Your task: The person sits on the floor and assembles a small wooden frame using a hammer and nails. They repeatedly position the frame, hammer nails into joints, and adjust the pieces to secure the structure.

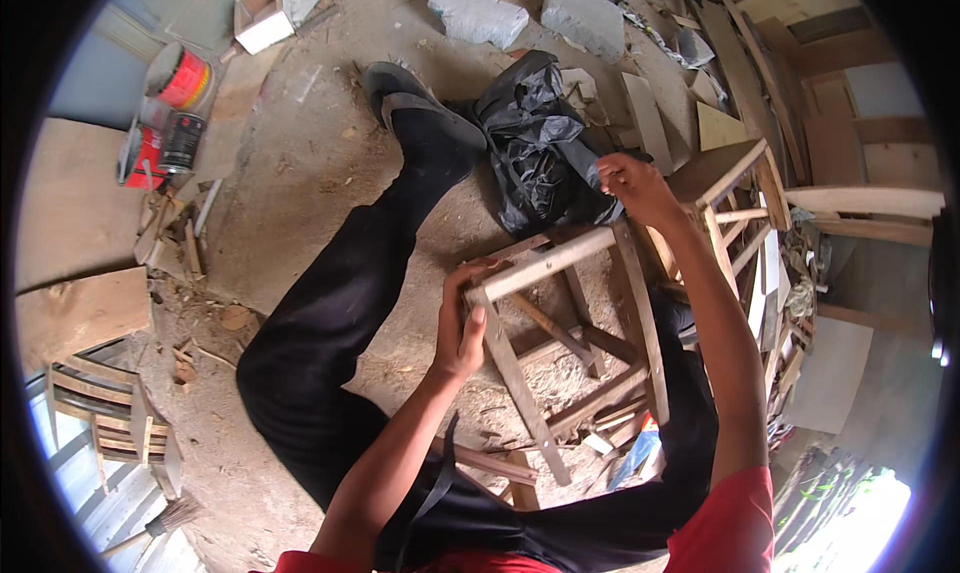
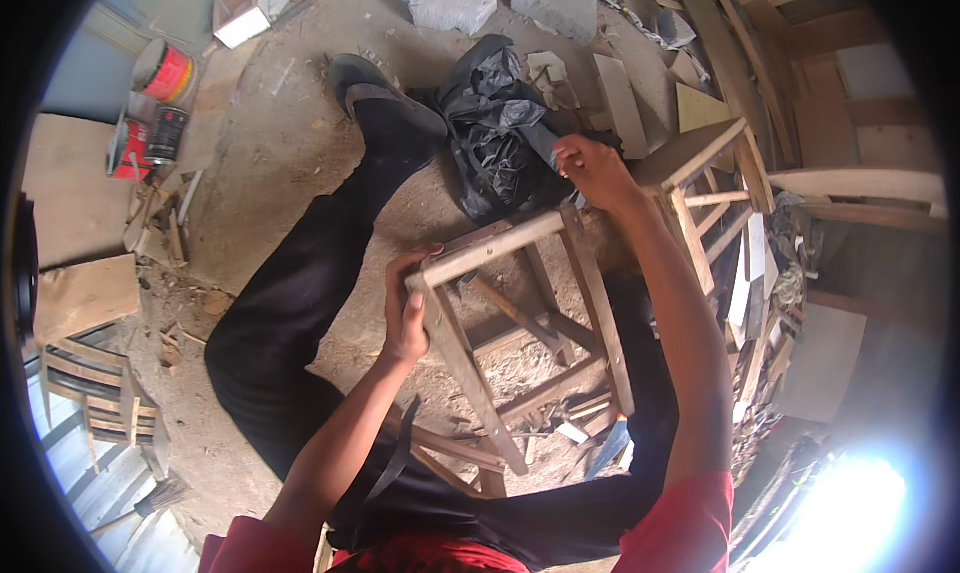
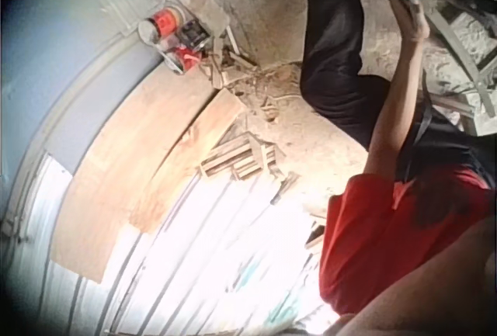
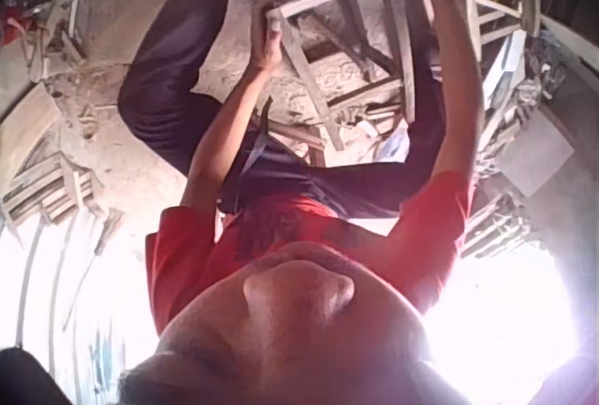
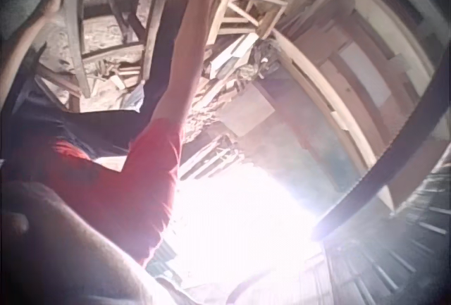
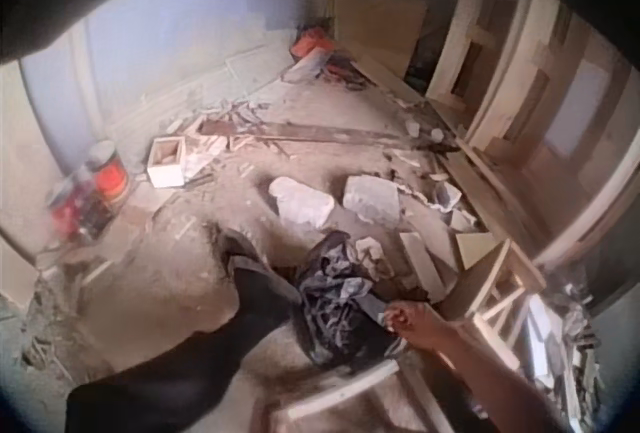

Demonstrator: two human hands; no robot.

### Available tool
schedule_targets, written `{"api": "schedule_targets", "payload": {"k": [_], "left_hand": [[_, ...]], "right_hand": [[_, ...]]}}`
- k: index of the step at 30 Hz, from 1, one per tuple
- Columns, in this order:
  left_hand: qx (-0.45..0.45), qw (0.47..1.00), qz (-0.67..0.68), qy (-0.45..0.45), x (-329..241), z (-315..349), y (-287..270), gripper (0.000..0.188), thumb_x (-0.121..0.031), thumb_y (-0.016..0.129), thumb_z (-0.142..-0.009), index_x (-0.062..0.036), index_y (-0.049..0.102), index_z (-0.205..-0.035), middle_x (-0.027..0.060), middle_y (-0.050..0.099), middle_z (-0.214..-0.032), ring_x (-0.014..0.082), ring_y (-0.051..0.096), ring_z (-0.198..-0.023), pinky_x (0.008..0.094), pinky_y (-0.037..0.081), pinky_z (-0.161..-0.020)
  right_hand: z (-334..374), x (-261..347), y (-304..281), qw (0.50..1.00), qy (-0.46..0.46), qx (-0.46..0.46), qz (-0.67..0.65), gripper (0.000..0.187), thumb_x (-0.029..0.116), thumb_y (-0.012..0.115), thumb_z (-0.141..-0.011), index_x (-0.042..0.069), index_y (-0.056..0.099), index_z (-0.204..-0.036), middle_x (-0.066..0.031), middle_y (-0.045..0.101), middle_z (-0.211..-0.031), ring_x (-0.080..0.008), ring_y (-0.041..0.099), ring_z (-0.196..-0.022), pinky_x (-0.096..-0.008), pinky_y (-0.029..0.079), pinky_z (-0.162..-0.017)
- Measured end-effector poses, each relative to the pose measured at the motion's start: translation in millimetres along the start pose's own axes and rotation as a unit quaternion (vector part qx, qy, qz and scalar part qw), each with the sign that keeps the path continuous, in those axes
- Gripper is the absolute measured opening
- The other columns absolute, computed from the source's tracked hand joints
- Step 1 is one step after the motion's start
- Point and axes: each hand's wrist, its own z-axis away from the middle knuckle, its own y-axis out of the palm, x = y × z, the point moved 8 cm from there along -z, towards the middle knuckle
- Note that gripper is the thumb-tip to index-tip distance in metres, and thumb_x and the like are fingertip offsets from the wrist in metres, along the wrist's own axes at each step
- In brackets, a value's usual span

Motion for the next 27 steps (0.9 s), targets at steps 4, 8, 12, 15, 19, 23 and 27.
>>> {"api": "schedule_targets", "payload": {"k": [4, 8, 12, 15, 19, 23, 27], "left_hand": [[0.016, 1.0, 0.013, 0.01, 14, 1, -6, 0.077, -0.065, 0.047, -0.096, -0.0011, 0.037, -0.137, 0.0217, 0.049, -0.133, 0.0313, 0.046, -0.128, 0.0484, 0.034, -0.109], [0.011, 0.999, 0.039, -0.007, 26, 5, -6, 0.074, -0.063, 0.048, -0.095, -0.0013, 0.041, -0.136, 0.0211, 0.048, -0.133, 0.032, 0.046, -0.127, 0.0465, 0.035, -0.107], [-0.034, 0.996, 0.077, -0.025, 31, 2, -7, 0.097, -0.072, 0.06, -0.084, -0.0012, 0.029, -0.143, 0.0208, 0.045, -0.134, 0.0297, 0.045, -0.126, 0.0462, 0.033, -0.108], [-0.044, 0.995, 0.076, -0.048, 38, -1, -10, 0.113, -0.08, 0.065, -0.074, -0.0005, 0.025, -0.145, 0.0184, 0.044, -0.133, 0.0277, 0.044, -0.125, 0.0453, 0.032, -0.108], [-0.038, 0.995, 0.059, -0.065, 42, -1, -9, 0.117, -0.085, 0.062, -0.071, 0.0008, 0.029, -0.142, 0.0165, 0.045, -0.131, 0.0267, 0.044, -0.124, 0.0446, 0.032, -0.107], [-0.034, 0.996, 0.037, -0.07, 40, -1, -8, 0.116, -0.087, 0.061, -0.071, 0.0012, 0.032, -0.141, 0.0156, 0.045, -0.129, 0.0263, 0.045, -0.124, 0.0443, 0.033, -0.106], [-0.04, 0.996, 0.046, -0.069, 39, 1, -8, 0.113, -0.087, 0.06, -0.071, 0.0013, 0.037, -0.138, 0.0142, 0.046, -0.128, 0.0251, 0.046, -0.123, 0.0429, 0.033, -0.106]], "right_hand": [[-40, -58, 63, 0.983, -0.011, 0.181, 0.001, 0.02, -0.005, 0.058, -0.09, 0.0, 0.068, -0.106, -0.0123, 0.071, -0.094, -0.0211, 0.072, -0.091, -0.0311, 0.054, -0.081], [-49, -67, 111, 0.951, -0.139, 0.232, 0.148, 0.022, 0.003, 0.071, -0.084, 0.004, 0.068, -0.106, -0.0109, 0.064, -0.103, -0.0296, 0.066, -0.095, -0.0388, 0.053, -0.083], [-49, -66, 120, 0.928, -0.225, 0.214, 0.206, 0.028, 0.006, 0.074, -0.081, 0.006, 0.065, -0.108, -0.0109, 0.058, -0.103, -0.0334, 0.062, -0.098, -0.0435, 0.051, -0.083], [-51, -68, 111, 0.941, -0.212, 0.175, 0.196, 0.028, 0.005, 0.074, -0.081, 0.003, 0.063, -0.106, -0.0127, 0.058, -0.103, -0.0352, 0.06, -0.098, -0.0435, 0.051, -0.081], [-47, -86, 107, 0.948, -0.156, 0.168, 0.22, 0.02, 0.01, 0.074, -0.082, 0.004, 0.06, -0.095, -0.0122, 0.058, -0.102, -0.0353, 0.06, -0.095, -0.0455, 0.05, -0.081], [-41, -92, 111, 0.935, -0.183, 0.168, 0.253, 0.018, 0.012, 0.072, -0.084, 0.004, 0.058, -0.091, -0.0133, 0.059, -0.097, -0.0366, 0.06, -0.093, -0.0461, 0.049, -0.083], [-42, -83, 113, 0.913, -0.187, 0.211, 0.295, 0.017, 0.01, 0.07, -0.086, 0.003, 0.06, -0.097, -0.0136, 0.062, -0.096, -0.0379, 0.061, -0.095, -0.0455, 0.05, -0.084]]}}
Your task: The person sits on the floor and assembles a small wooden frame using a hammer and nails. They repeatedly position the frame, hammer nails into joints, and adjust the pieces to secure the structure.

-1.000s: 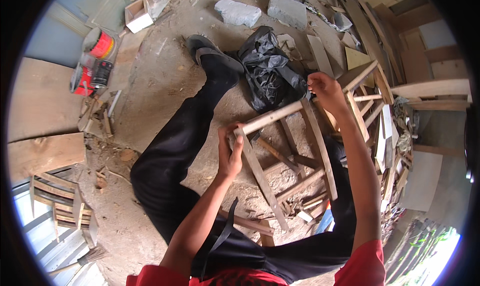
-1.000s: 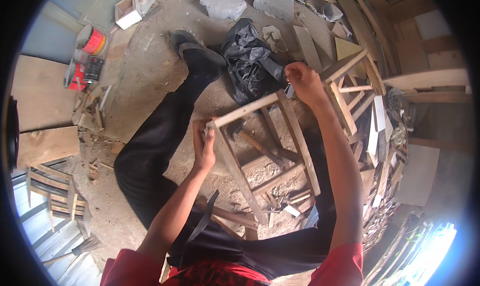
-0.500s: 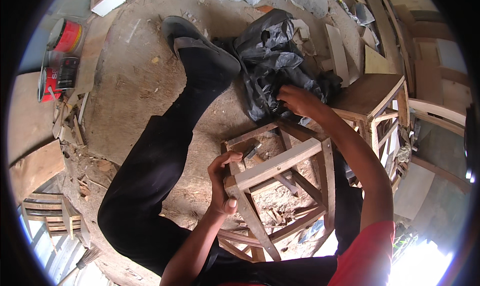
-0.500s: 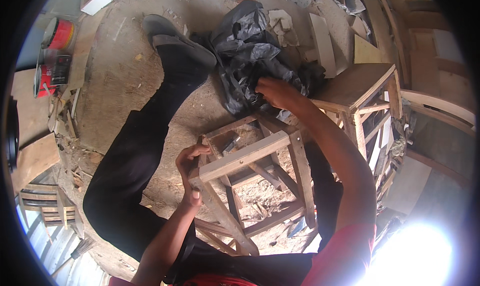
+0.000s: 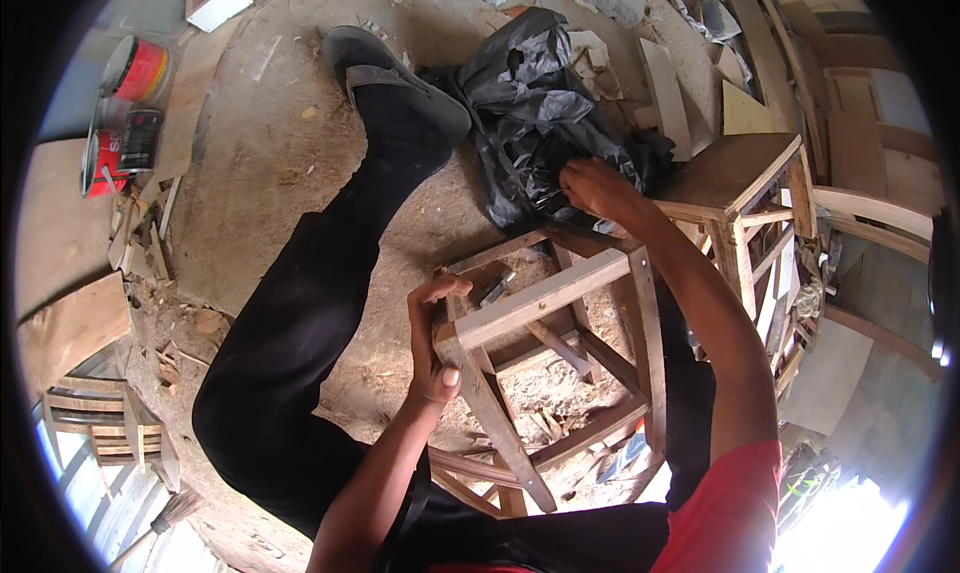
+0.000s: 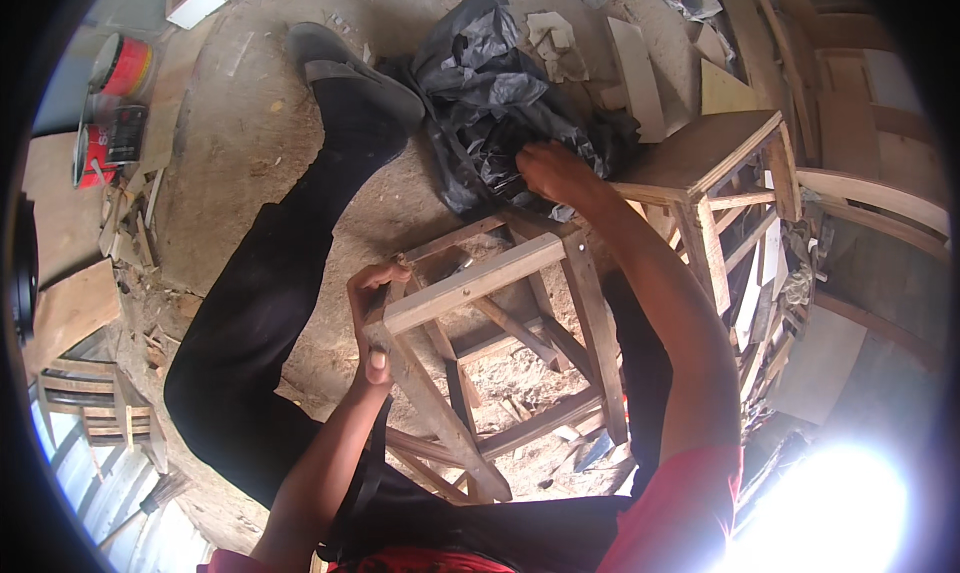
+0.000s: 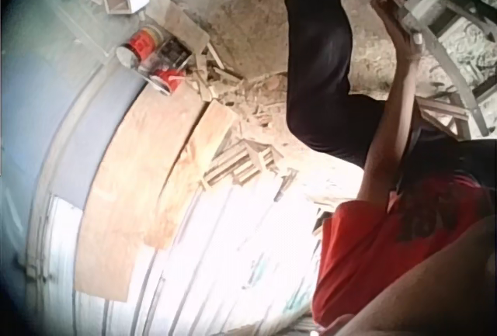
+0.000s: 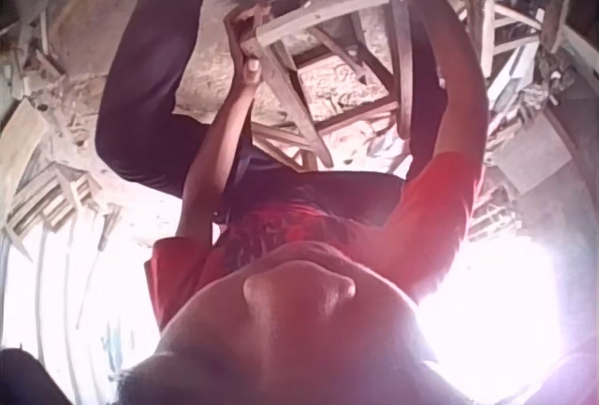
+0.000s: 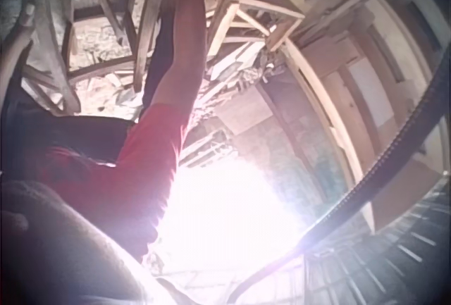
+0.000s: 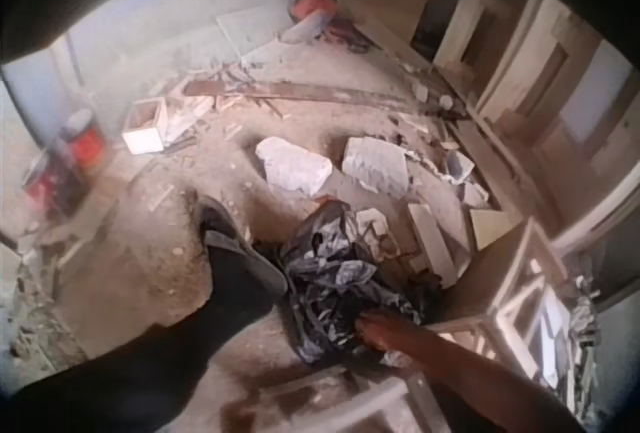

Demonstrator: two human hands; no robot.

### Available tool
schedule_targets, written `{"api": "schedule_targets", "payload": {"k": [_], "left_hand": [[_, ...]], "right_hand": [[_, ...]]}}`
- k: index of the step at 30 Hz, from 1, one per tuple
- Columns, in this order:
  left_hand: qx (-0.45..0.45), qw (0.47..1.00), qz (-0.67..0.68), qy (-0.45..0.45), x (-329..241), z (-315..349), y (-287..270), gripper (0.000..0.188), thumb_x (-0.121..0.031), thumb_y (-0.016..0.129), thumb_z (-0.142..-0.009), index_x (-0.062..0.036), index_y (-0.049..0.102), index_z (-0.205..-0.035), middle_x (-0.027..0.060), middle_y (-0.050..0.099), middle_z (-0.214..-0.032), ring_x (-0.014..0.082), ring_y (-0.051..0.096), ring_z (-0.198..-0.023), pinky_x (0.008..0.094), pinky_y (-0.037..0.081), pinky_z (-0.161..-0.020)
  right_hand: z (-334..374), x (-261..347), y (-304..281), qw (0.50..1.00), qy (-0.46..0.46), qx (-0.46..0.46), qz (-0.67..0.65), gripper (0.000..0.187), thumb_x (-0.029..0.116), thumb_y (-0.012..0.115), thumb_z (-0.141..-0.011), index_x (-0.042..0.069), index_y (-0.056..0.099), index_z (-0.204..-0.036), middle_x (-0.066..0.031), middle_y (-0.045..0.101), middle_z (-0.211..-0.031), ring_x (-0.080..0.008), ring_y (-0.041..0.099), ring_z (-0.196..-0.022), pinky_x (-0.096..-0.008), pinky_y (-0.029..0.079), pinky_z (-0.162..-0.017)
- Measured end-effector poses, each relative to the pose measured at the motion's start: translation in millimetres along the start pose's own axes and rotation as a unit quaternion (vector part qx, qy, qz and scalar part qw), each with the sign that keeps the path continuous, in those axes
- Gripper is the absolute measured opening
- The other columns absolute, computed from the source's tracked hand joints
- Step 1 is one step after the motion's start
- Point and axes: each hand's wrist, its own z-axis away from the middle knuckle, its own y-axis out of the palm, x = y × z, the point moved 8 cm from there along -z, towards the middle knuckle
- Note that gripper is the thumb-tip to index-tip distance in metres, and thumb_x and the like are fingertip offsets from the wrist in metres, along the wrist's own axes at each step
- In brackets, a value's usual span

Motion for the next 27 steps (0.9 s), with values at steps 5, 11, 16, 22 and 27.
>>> {"api": "schedule_targets", "payload": {"k": [5, 11, 16, 22, 27], "left_hand": [[-0.004, 0.999, 0.0, 0.038, 0, -1, -1, 0.104, -0.083, 0.059, -0.077, 0.0014, 0.041, -0.134, 0.0137, 0.046, -0.127, 0.0248, 0.049, -0.12, 0.0414, 0.037, -0.105], [0.012, 0.995, -0.015, 0.097, 1, -6, -2, 0.09, -0.071, 0.062, -0.083, -0.0001, 0.042, -0.135, 0.013, 0.048, -0.127, 0.0258, 0.047, -0.124, 0.0403, 0.035, -0.108], [-0.139, 0.989, 0.03, 0.03, -12, 16, -11, 0.081, -0.046, 0.074, -0.082, -0.0027, 0.039, -0.14, 0.0136, 0.045, -0.134, 0.0256, 0.042, -0.129, 0.0408, 0.032, -0.111], [-0.257, 0.966, -0.012, -0.024, -38, 53, -8, 0.047, -0.014, 0.079, -0.085, 0.0009, 0.057, -0.123, 0.011, 0.058, -0.118, 0.0206, 0.056, -0.114, 0.0331, 0.044, -0.1], [-0.194, 0.977, -0.085, 0.01, -54, 48, -23, 0.048, -0.019, 0.081, -0.081, 0.0044, 0.06, -0.117, 0.0152, 0.058, -0.12, 0.0268, 0.058, -0.113, 0.037, 0.048, -0.096]], "right_hand": [[11, 0, -33, 0.982, 0.067, -0.087, -0.154, 0.024, 0.007, 0.065, -0.09, 0.006, 0.066, -0.114, -0.013, 0.07, -0.108, -0.0316, 0.067, -0.098, -0.0385, 0.054, -0.083], [114, -12, -174, 0.845, 0.234, -0.43, -0.214, 0.025, 0.009, 0.061, -0.098, 0.004, 0.067, -0.122, -0.0072, 0.072, -0.115, -0.018, 0.07, -0.099, -0.0286, 0.054, -0.087], [141, 198, -199, 0.794, 0.107, -0.473, -0.367, 0.016, 0.006, 0.06, -0.098, -0.003, 0.059, -0.112, -0.0193, 0.07, -0.111, -0.0233, 0.07, -0.097, -0.0362, 0.057, -0.09], [113, 311, -116, 0.787, 0.14, -0.422, -0.428, 0.014, 0.0, 0.058, -0.099, 0.0, 0.052, -0.111, -0.0218, 0.071, -0.104, -0.0226, 0.07, -0.1, -0.0318, 0.055, -0.089], [93, 323, -108, 0.818, 0.17, -0.4, -0.376, 0.014, 0.003, 0.055, -0.102, -0.003, 0.049, -0.112, -0.0219, 0.071, -0.106, -0.0208, 0.069, -0.103, -0.0289, 0.052, -0.091]]}}
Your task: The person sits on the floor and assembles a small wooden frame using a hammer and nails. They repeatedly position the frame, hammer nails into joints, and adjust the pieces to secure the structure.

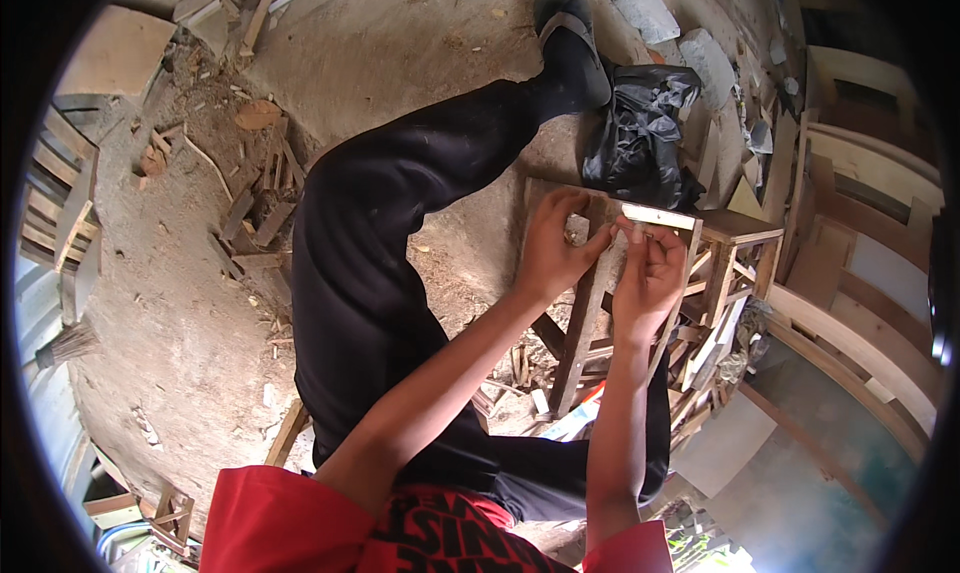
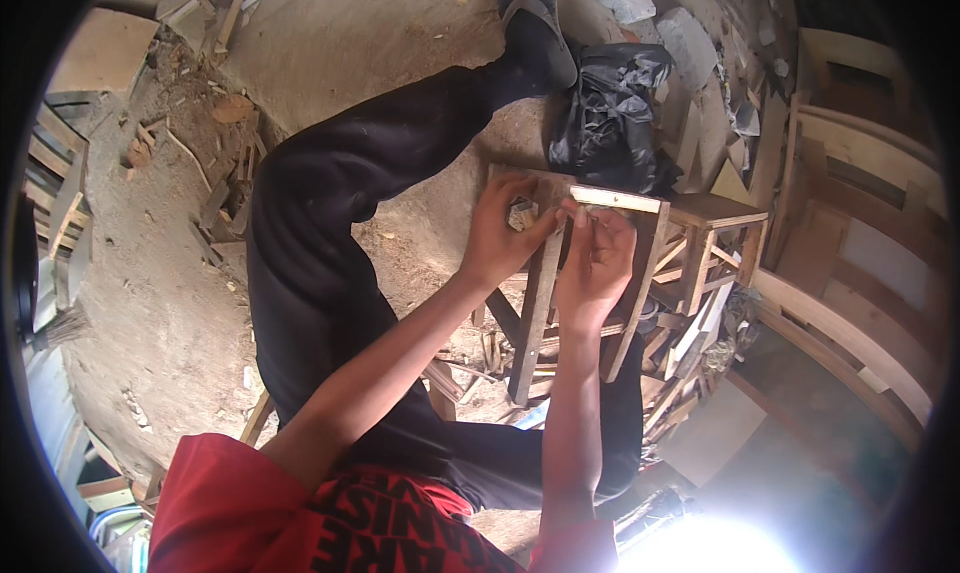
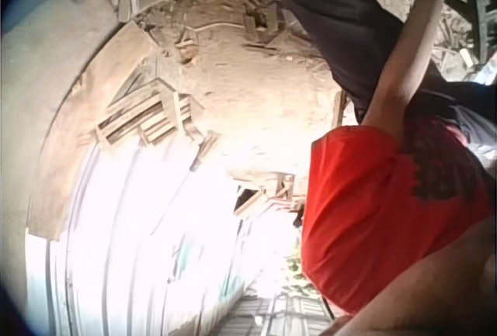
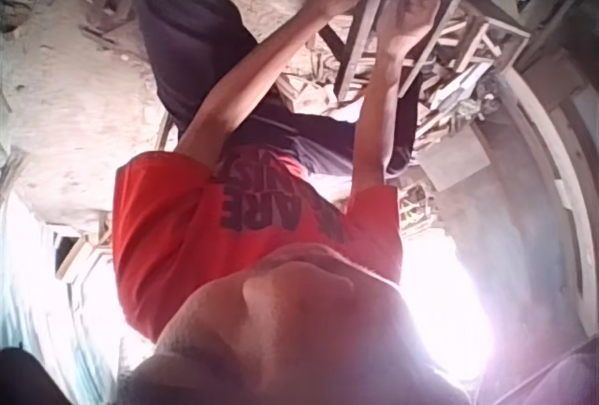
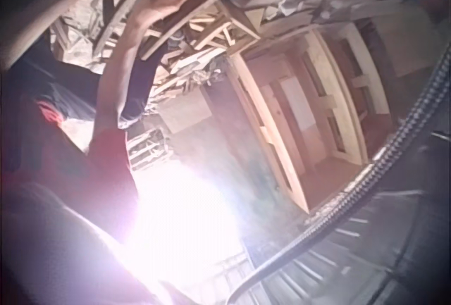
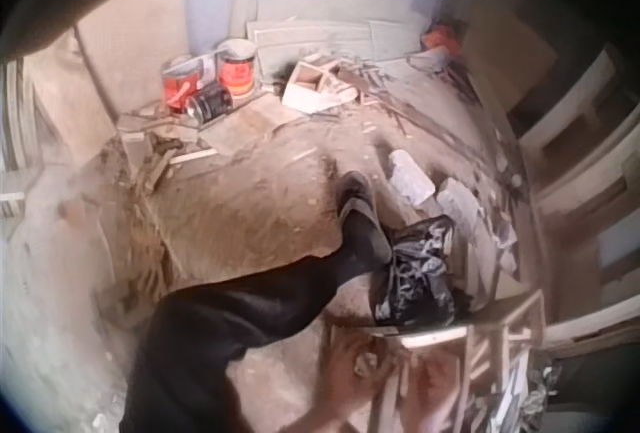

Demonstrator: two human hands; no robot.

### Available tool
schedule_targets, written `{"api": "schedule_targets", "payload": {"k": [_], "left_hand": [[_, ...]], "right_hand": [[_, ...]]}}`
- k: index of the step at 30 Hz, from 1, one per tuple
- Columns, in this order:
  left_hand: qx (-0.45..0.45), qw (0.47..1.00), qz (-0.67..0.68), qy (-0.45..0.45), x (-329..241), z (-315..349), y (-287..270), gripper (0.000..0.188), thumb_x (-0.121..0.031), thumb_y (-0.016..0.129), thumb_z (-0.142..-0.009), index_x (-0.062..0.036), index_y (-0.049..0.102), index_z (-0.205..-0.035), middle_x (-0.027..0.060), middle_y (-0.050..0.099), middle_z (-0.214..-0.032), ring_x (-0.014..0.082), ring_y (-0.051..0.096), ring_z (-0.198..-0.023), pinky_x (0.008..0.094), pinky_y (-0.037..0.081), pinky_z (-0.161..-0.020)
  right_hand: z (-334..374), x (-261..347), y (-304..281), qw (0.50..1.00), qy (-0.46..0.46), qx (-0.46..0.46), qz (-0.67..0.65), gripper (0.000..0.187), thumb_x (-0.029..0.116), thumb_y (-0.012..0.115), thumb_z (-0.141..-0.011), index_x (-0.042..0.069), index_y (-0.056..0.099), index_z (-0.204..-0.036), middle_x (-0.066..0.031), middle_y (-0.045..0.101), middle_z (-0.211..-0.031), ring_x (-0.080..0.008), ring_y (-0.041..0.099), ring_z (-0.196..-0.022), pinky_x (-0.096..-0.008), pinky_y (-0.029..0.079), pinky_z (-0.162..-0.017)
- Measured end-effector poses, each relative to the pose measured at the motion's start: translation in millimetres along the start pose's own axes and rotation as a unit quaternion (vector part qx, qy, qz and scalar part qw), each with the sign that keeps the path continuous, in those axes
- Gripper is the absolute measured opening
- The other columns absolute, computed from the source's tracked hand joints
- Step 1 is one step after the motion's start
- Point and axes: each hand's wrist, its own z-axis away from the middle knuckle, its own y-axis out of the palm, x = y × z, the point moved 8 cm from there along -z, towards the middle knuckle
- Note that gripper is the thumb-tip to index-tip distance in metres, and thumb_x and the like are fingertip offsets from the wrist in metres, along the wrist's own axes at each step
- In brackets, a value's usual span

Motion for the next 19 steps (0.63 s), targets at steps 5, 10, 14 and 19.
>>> {"api": "schedule_targets", "payload": {"k": [5, 10, 14, 19], "left_hand": [[0.011, 1.0, -0.017, 0.001, -11, 5, 0, 0.054, -0.023, 0.079, -0.08, 0.0054, 0.057, -0.121, 0.0199, 0.052, -0.127, 0.0339, 0.055, -0.118, 0.0414, 0.045, -0.1], [0.017, 0.999, -0.032, -0.01, 10, 4, 11, 0.072, -0.031, 0.078, -0.079, 0.0067, 0.047, -0.132, 0.0244, 0.047, -0.132, 0.0404, 0.047, -0.124, 0.0494, 0.037, -0.107], [0.026, 0.999, -0.026, -0.019, 13, 2, 13, 0.087, -0.037, 0.078, -0.079, 0.0055, 0.036, -0.143, 0.0263, 0.04, -0.143, 0.0425, 0.041, -0.133, 0.0502, 0.033, -0.111], [0.043, 0.998, -0.017, -0.041, 25, 6, 25, 0.101, -0.046, 0.079, -0.082, 0.0034, 0.025, -0.152, 0.0249, 0.028, -0.156, 0.0423, 0.027, -0.145, 0.0474, 0.027, -0.118]], "right_hand": [[-9, -1, -1, 0.998, 0.02, 0.011, 0.057, 0.014, 0.004, 0.056, -0.102, -0.004, 0.049, -0.11, -0.0218, 0.071, -0.106, -0.0199, 0.068, -0.102, -0.0288, 0.051, -0.089], [-19, 7, -1, 0.99, 0.017, 0.029, 0.135, 0.012, 0.006, 0.057, -0.102, -0.002, 0.049, -0.106, -0.0191, 0.072, -0.107, -0.0178, 0.068, -0.101, -0.0268, 0.049, -0.089], [-22, -4, -7, 0.993, 0.055, 0.035, 0.097, 0.013, 0.006, 0.057, -0.102, -0.001, 0.048, -0.108, -0.0195, 0.072, -0.107, -0.0182, 0.067, -0.104, -0.0271, 0.049, -0.091], [-24, -6, -4, 0.993, 0.091, 0.047, 0.058, 0.018, 0.007, 0.057, -0.102, -0.001, 0.046, -0.113, -0.0209, 0.071, -0.11, -0.0212, 0.066, -0.11, -0.0286, 0.05, -0.094]]}}
